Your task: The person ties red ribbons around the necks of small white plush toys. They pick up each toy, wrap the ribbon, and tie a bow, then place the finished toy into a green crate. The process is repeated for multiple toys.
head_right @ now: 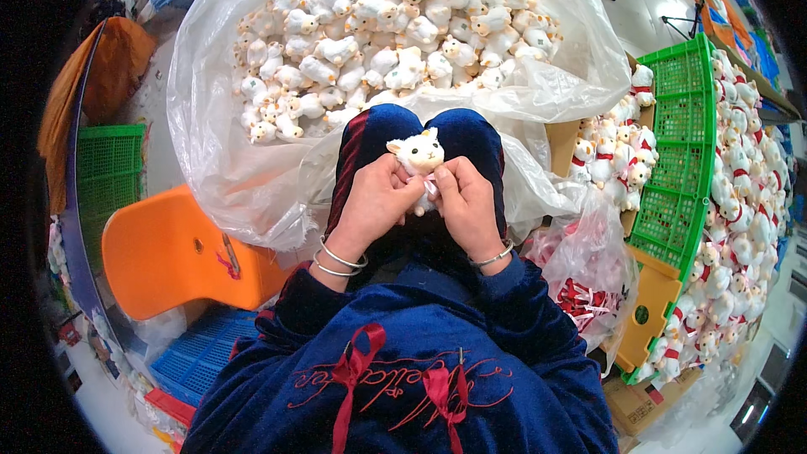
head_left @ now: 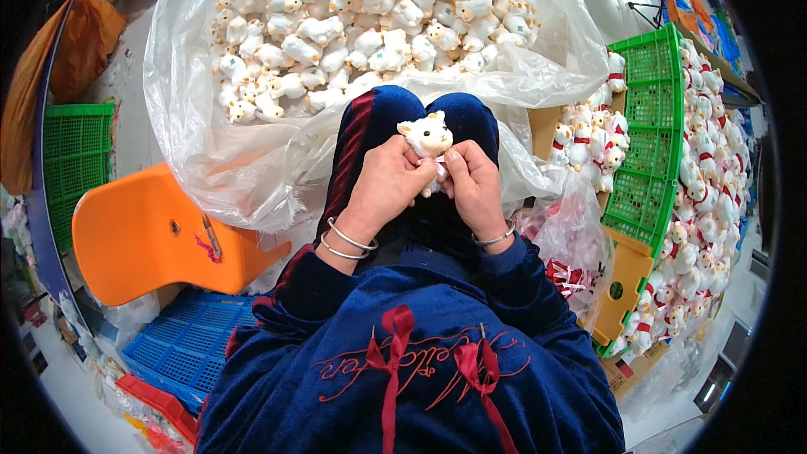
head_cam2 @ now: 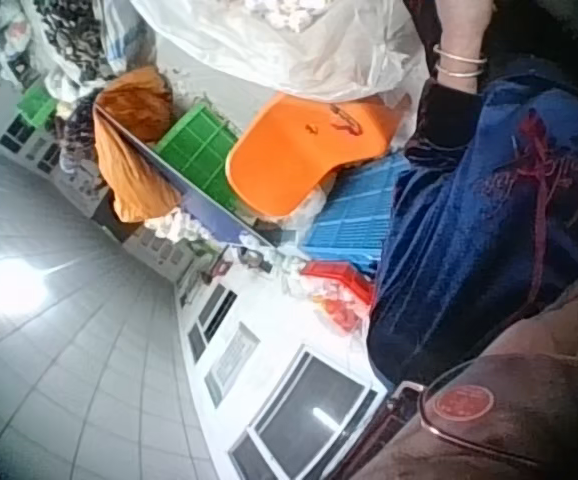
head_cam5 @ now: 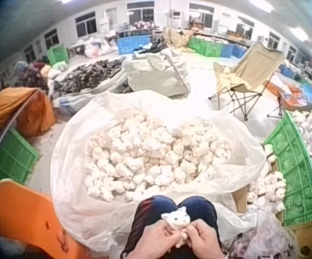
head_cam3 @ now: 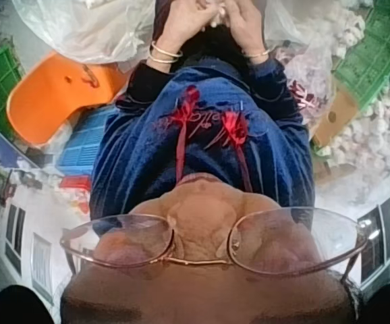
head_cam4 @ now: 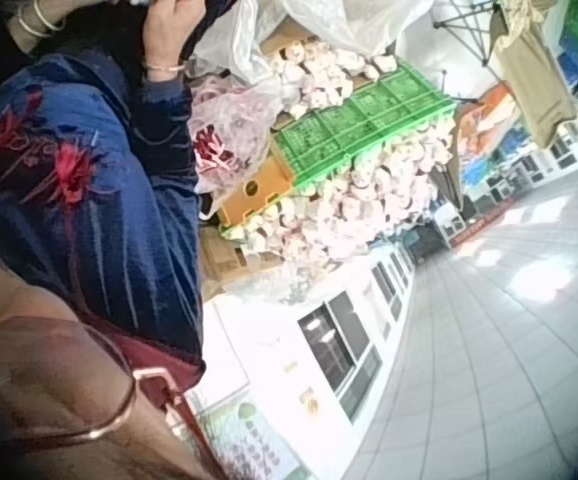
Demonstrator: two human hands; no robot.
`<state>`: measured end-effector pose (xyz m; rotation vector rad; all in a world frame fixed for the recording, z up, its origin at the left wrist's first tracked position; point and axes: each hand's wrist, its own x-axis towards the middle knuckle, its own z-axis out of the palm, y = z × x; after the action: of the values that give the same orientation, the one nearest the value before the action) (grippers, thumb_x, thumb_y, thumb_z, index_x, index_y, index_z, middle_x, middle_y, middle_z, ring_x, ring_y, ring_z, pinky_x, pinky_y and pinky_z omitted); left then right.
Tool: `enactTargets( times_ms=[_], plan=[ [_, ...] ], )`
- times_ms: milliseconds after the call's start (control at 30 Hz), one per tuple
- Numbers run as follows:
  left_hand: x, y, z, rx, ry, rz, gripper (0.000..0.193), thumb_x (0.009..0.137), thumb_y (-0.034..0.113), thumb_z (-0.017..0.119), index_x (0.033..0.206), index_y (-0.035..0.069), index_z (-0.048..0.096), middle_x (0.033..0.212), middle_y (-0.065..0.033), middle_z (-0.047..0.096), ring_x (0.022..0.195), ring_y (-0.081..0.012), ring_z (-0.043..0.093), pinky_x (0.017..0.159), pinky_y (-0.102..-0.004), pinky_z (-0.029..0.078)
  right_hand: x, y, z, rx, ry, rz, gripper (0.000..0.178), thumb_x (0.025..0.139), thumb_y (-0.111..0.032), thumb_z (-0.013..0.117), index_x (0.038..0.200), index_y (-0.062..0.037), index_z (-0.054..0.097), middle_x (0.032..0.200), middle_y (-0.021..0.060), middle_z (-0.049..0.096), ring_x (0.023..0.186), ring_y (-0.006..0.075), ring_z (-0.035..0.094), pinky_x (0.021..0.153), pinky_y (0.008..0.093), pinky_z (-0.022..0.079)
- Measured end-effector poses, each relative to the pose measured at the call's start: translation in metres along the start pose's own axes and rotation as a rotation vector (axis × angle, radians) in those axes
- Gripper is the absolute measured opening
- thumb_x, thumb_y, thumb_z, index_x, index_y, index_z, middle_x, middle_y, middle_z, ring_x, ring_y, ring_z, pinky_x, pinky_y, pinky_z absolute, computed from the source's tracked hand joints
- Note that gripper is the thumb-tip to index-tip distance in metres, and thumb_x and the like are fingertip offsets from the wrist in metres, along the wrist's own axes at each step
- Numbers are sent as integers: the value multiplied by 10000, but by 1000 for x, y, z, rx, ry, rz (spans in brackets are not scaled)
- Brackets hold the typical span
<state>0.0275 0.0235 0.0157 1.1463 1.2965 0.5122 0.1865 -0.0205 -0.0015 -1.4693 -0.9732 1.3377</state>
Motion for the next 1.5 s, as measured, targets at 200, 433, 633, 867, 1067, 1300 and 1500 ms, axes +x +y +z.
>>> enactTargets(
  times_ms=[200,433,633,867,1067,1300,1500],
  plan=[
    [3,-19,-16,-325,-159,-38,194,984,163,585,928,-22,606,698,-61,665,516,-113,619,467,-240,472,1,-10,-6,128,11,75,219,1057,-189,550,928,-26,616,727,8,618,544,47,501,500,214,407],
    [-5,-12,-10,-182,-122,88,193,1022,154,564,930,-14,593,701,-46,661,530,-93,605,486,-225,468,0,-11,-5,-8,8,15,229,1058,-202,553,936,-19,617,693,7,610,543,45,506,491,220,407],
    [-5,-20,-2,-213,-98,205,159,1050,141,521,972,4,536,739,-53,655,557,-96,611,500,-239,501,-1,-3,-5,-38,21,-41,203,1054,-166,552,913,-24,587,694,7,609,541,45,508,490,218,414],
    [-6,-26,1,-377,-137,143,176,1073,167,493,995,10,513,757,-62,645,557,-99,613,472,-233,509,-2,3,-3,115,27,0,188,1057,-150,544,933,-16,589,711,16,607,533,46,503,487,210,409],
    [-10,-21,2,-355,-101,92,204,1066,185,512,1005,-7,538,725,-68,653,516,-84,587,439,-229,477,-2,10,-1,119,77,-24,191,1047,-163,572,952,-9,632,709,-6,600,541,39,494,497,207,406],
    [-8,-18,-4,-285,-83,39,233,1048,217,555,998,-11,569,690,-57,650,490,-84,576,443,-224,459,5,3,-12,85,73,62,222,1046,-193,575,926,-15,630,695,0,620,519,34,477,469,205,375],
    [-18,-16,-13,-166,-92,10,296,1018,284,622,999,-10,595,715,-55,669,520,-76,591,493,-225,473,0,-6,-40,53,97,2,229,1065,-210,533,949,-30,613,784,16,637,537,30,461,469,199,352]
  ],
)
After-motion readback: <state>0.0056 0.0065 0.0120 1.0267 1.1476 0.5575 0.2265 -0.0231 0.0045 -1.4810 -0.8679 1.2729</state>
